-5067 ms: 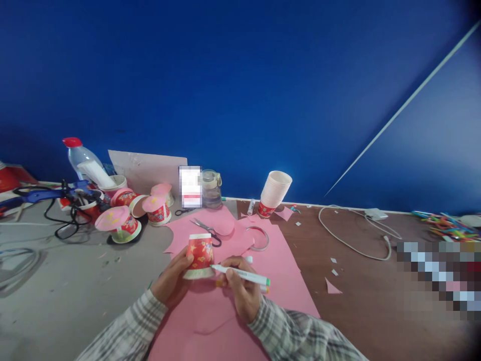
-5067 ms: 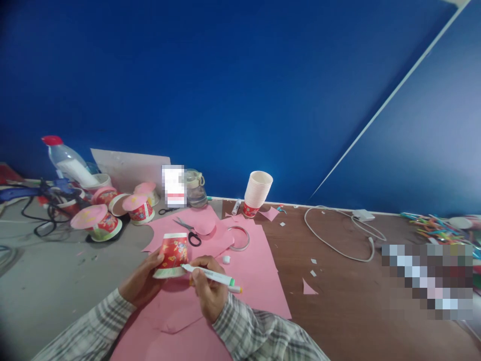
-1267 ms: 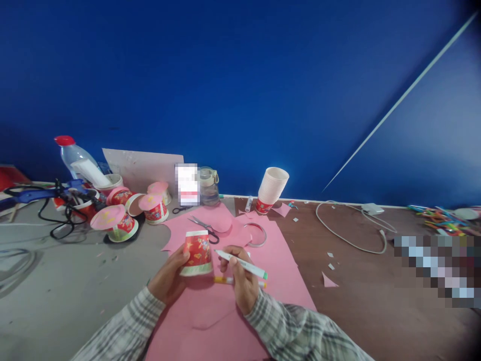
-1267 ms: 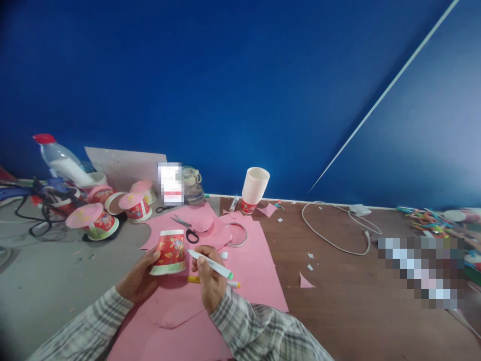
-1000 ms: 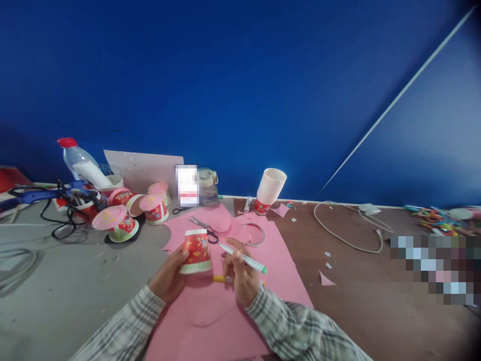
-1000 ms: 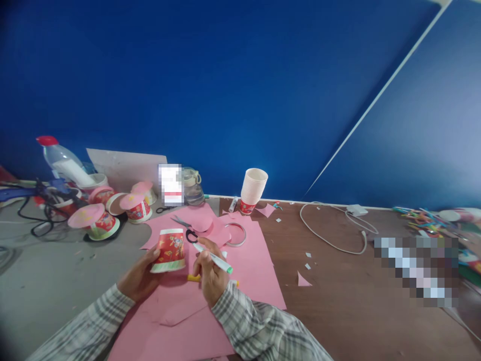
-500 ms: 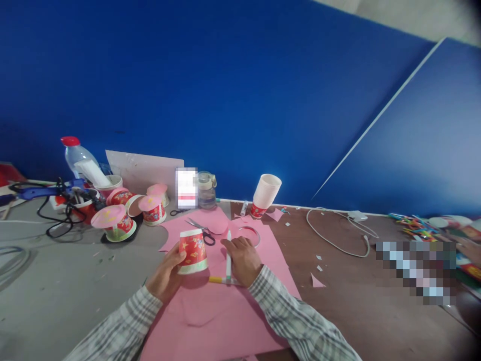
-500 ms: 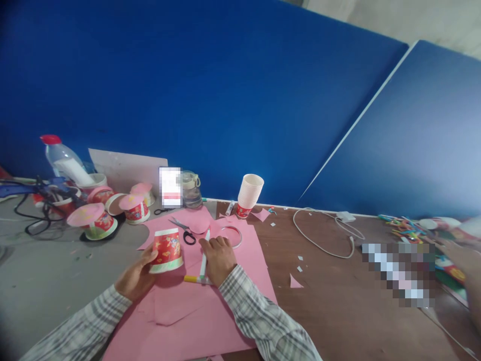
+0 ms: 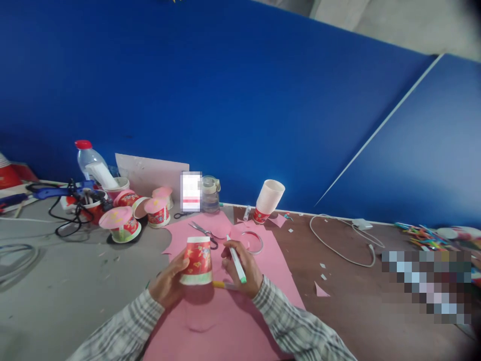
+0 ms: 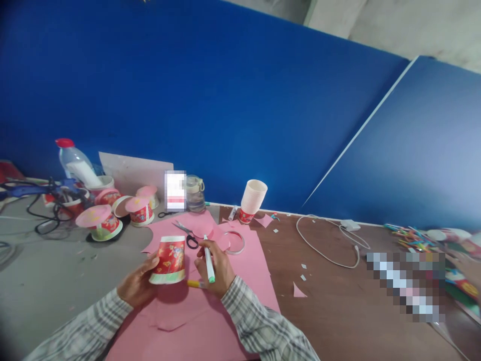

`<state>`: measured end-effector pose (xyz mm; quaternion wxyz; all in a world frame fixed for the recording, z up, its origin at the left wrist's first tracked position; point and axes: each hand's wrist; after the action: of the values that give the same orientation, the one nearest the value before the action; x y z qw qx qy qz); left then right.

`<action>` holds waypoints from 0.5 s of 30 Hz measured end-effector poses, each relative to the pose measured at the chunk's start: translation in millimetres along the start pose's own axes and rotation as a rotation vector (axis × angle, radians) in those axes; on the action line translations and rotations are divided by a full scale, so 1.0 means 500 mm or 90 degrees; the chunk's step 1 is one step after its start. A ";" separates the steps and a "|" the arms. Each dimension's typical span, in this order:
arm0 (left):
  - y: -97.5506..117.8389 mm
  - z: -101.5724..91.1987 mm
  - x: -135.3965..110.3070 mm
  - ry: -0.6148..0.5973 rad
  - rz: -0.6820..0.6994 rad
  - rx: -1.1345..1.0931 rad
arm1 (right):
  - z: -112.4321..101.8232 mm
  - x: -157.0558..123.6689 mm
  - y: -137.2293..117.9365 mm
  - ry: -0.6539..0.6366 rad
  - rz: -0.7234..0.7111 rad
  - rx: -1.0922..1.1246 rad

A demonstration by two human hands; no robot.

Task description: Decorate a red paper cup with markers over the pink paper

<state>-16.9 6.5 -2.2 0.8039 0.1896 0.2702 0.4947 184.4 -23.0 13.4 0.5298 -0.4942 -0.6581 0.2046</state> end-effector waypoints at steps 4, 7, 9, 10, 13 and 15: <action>-0.005 0.008 -0.002 -0.020 0.021 0.055 | 0.002 -0.007 -0.002 -0.002 0.046 0.076; -0.006 0.009 -0.001 -0.003 0.041 0.073 | 0.002 -0.008 -0.001 0.006 0.068 0.112; -0.006 0.008 0.001 0.008 0.046 0.062 | 0.003 -0.008 -0.001 0.013 0.076 0.134; -0.006 0.007 0.002 0.015 0.049 0.053 | 0.003 -0.007 -0.001 0.016 0.081 0.146; -0.005 0.006 0.005 0.034 0.054 0.044 | 0.004 -0.006 -0.005 0.023 0.102 0.182; -0.003 0.009 0.005 0.039 0.049 0.053 | 0.004 -0.006 -0.013 0.030 0.112 0.204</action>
<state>-11.9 7.7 0.0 0.7673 0.2179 0.3073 0.5190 179.9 -27.6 16.4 0.5971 -0.4641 -0.5586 0.3406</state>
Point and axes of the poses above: each hand's wrist, its own x-axis towards the middle knuckle, its own z-axis out of the palm, y = z × x, and after that the axes turned 11 degrees about y, right-handed
